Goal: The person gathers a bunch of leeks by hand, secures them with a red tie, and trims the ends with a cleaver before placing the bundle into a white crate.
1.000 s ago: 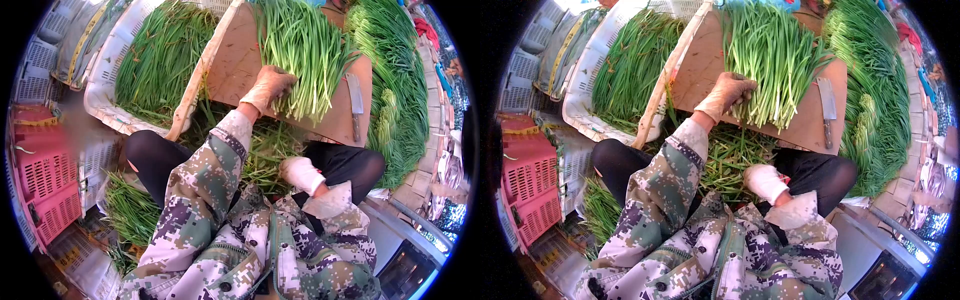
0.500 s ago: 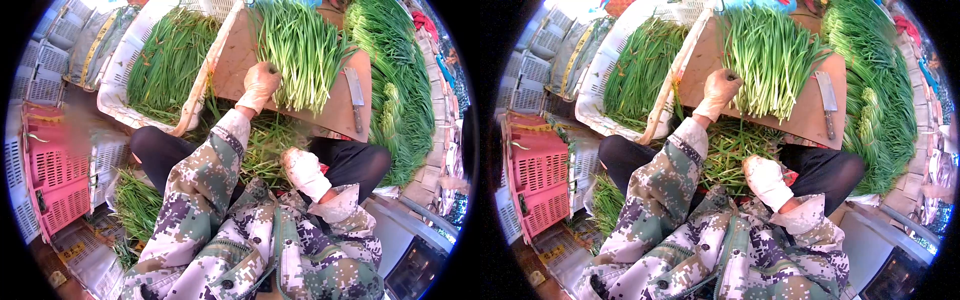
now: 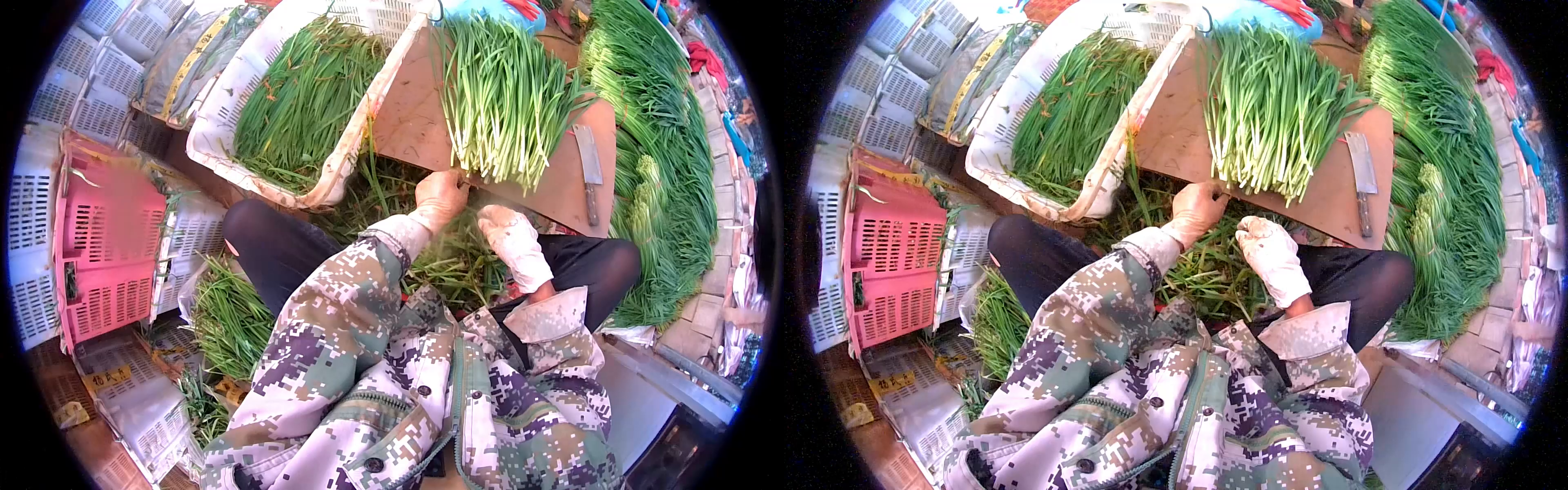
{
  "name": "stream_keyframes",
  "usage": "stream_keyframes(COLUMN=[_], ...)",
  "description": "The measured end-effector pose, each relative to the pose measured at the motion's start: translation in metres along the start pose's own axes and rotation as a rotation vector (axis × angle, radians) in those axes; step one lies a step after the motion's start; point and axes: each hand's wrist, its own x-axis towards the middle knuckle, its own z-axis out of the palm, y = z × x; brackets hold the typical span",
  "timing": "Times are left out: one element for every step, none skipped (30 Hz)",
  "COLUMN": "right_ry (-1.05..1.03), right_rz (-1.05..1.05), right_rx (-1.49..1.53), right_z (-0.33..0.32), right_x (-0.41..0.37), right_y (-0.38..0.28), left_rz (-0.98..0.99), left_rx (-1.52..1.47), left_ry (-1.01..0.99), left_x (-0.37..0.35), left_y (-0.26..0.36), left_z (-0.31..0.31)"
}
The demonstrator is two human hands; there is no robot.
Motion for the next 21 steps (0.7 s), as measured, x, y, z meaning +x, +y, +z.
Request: stream_keyframes(right_ry=[-0.002,0.055,0.115,0.193,0.237,0.306,0.367,0.420,0.477,0.525,0.515,0.483,0.454,0.456,0.477,0.499,0.498,0.378,0.251,0.266,0.270], right_rz=[-0.002,-0.041,-0.080,-0.061,-0.084,-0.132,-0.174,-0.160,-0.150,-0.186,-0.232,-0.271,-0.308,-0.308,-0.375,-0.444,-0.444,-0.392,-0.337,-0.327,-0.334], right_rx=[0.000,-0.021,-0.040,0.129,0.083,-0.048,-0.180,-0.116,-0.050,-0.081,-0.104,-0.132,-0.160,-0.155,-0.227,-0.299,-0.298,-0.427,-0.541,-0.530,-0.533], right_z=[0.003,0.006,0.003,0.001,-0.005,-0.011,-0.018,-0.025,-0.034,-0.039,-0.045,-0.051,-0.055,-0.050,-0.040,-0.031,-0.021,-0.011,-0.008,-0.007,-0.007], right_x=[0.001,0.003,0.005,0.013,0.019,0.028,0.034,0.041,0.049,0.058,0.072,0.081,0.089,0.094,0.099,0.104,0.113,0.122,0.125,0.122,0.122], right_y=[0.008,0.016,0.012,0.010,0.007,0.009,0.008,0.005,-0.003,-0.004,-0.004,-0.007,-0.010,-0.013,-0.015,-0.012,-0.004,0.009,0.009,0.011,0.012], left_rz=[0.018,0.003,0.001,0.005,0.008,0.007,-0.026,-0.060,-0.063,-0.075,-0.084,-0.091,-0.085,-0.077,-0.080,-0.125,-0.170,-0.148,-0.145,-0.151,-0.155], left_rx=[-0.017,0.025,0.024,-0.004,-0.035,-0.038,-0.011,0.018,0.017,0.180,0.342,0.340,0.396,0.457,0.460,0.452,0.441,0.427,0.397,0.374,0.350], left_ry=[0.013,0.007,0.006,-0.003,-0.011,-0.006,-0.059,-0.111,-0.108,-0.343,-0.577,-0.576,-0.652,-0.729,-0.735,-0.760,-0.783,-0.766,-0.726,-0.605,-0.479], left_x=[-0.004,-0.005,-0.008,-0.005,-0.008,-0.012,-0.020,-0.026,-0.029,-0.031,-0.031,-0.035,-0.039,-0.041,-0.042,-0.040,-0.036,-0.029,-0.029,-0.024,-0.020], left_y=[-0.001,-0.002,-0.002,-0.006,-0.006,-0.005,-0.004,-0.005,-0.013,-0.024,-0.035,-0.037,-0.038,-0.039,-0.036,-0.030,-0.024,-0.023,-0.016,-0.024,-0.026], left_z=[0.001,0.003,0.002,0.002,0.001,-0.001,-0.003,-0.005,-0.003,0.001,0.007,0.003,0.000,-0.005,-0.012,-0.022,-0.032,-0.040,-0.059,-0.058,-0.062])
